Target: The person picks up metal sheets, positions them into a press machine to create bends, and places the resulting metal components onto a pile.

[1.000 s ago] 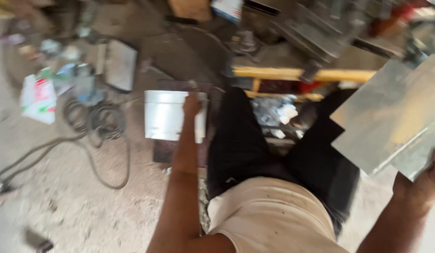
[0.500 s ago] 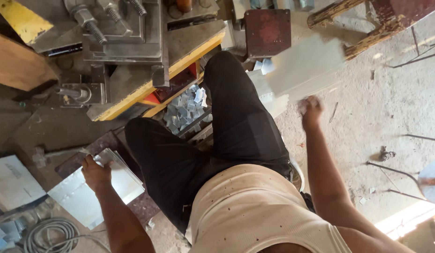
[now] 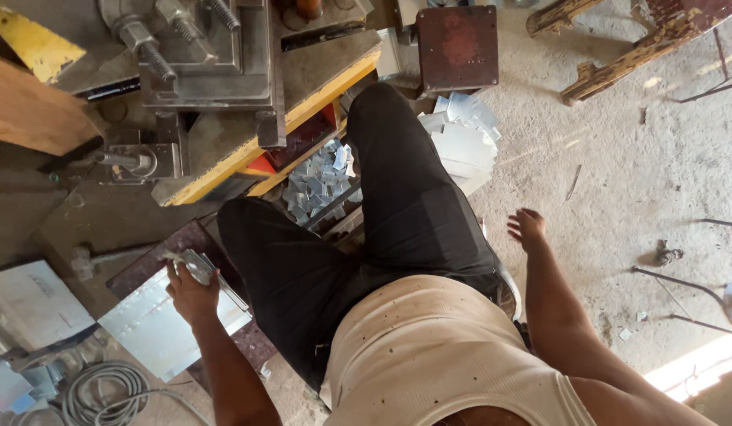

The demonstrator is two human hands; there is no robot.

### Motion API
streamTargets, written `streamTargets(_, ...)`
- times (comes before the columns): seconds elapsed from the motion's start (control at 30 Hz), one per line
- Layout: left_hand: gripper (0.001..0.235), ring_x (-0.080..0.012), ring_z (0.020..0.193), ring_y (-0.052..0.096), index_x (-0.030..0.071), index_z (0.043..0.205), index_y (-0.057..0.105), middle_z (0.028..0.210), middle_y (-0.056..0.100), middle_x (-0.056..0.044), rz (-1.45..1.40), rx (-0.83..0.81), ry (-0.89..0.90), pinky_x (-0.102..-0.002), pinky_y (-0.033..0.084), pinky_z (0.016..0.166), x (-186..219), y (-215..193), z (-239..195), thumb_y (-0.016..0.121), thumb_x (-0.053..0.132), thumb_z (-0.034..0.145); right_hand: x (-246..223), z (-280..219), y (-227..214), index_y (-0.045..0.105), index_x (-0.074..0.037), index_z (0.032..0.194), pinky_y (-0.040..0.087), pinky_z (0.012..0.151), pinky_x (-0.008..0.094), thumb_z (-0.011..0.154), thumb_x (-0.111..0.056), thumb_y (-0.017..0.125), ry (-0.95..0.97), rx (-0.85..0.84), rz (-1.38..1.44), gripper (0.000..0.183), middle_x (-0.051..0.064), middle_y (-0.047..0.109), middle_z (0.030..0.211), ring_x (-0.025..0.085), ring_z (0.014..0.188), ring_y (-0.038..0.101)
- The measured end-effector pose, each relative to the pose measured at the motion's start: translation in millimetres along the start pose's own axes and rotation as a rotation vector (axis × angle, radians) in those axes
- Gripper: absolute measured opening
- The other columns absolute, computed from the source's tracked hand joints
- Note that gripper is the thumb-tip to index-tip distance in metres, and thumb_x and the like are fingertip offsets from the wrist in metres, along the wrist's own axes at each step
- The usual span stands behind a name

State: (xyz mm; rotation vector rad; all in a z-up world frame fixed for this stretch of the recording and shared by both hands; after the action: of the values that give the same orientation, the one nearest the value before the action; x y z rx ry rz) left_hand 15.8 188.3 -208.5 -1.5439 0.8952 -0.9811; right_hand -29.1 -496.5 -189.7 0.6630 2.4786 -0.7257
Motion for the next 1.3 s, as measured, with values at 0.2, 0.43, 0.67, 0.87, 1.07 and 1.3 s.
streamTargets(0.2,0.077,-0.0407,0.124,0.054,0.005,0.143,0.048,0.147,0.053,-0.016,0.019,0.010,-0.039,-0.052,0.055,0.094,-1.6,-8.4,14.4,0.086,0.032,0.081,-4.5,49.8,40.1,0.052,-0.011,0.143,0.058,0.072,0.038,0.101,-0.022,0.061,-0.197,-0.159,-0.092,0.044,0.012,0.073,0.113,0.024,0.092,0.072)
streamTargets(0.43,0.082,-0.0360,0.122,0.057,0.007,0.156,0.044,0.134,0.059,-0.014,0.020,-0.119,-0.117,-0.051,0.054,0.099,-34.5,46.5,6.7,0.082,0.036,0.089,-11.4,19.3,63.7,0.054,-0.010,0.142,0.058,0.072,0.040,0.101,-0.022,0.063,-0.245,-0.245,-0.231,0.044,0.014,0.072,0.111,0.025,0.090,0.070)
streamTargets(0.67,0.076,-0.0362,0.135,0.046,0.009,0.140,0.051,0.148,0.053,-0.015,0.000,0.101,0.024,-0.052,0.050,0.098,-60.7,81.5,7.3,0.088,0.029,0.076,-18.6,-49.8,65.3,0.056,-0.009,0.140,0.060,0.088,0.048,0.105,-0.021,0.061,-0.098,-0.214,-0.429,0.038,0.017,0.071,0.121,0.033,0.108,0.070)
streamTargets(0.87,0.079,-0.0381,0.132,0.051,0.002,0.136,0.055,0.138,0.056,-0.020,-0.132,0.177,0.114,-0.047,0.048,0.108,-71.9,64.5,20.2,0.092,0.018,0.068,-44.7,-110.0,96.9,0.068,-0.010,0.139,0.051,0.071,0.035,0.103,-0.010,0.058,-0.456,-0.295,-0.621,0.038,0.009,0.070,0.101,0.019,0.085,0.062)
streamTargets(1.07,0.082,-0.0306,0.140,0.051,0.010,0.145,0.045,0.142,0.055,-0.011,-0.036,-0.124,-0.120,-0.048,0.048,0.108,-53.9,55.4,23.3,0.089,0.022,0.076,-62.0,-154.4,128.6,0.064,0.003,0.136,0.054,0.083,0.047,0.108,-0.024,0.057,-0.637,-0.395,-0.994,0.039,0.026,0.071,0.118,0.035,0.106,0.067)
streamTargets(1.3,0.084,-0.0380,0.132,0.049,0.009,0.147,0.042,0.151,0.043,-0.020,-0.115,-0.069,-0.088,-0.050,0.045,0.103,-43.5,38.0,9.2,0.086,0.024,0.077,-69.1,-173.6,144.9,0.063,0.002,0.140,0.054,0.084,0.047,0.109,-0.026,0.058,-0.512,-0.373,-0.861,0.042,0.026,0.071,0.120,0.036,0.108,0.067)
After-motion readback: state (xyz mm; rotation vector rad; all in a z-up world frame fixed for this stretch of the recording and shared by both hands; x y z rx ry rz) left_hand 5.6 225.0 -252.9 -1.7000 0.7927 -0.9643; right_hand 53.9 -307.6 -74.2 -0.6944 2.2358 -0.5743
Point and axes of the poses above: each hand's wrist, its own z-axis towards the middle knuckle, its own y-axis out of the palm, x = y × z, the point moved 4 cm from there along z, towards the middle knuckle
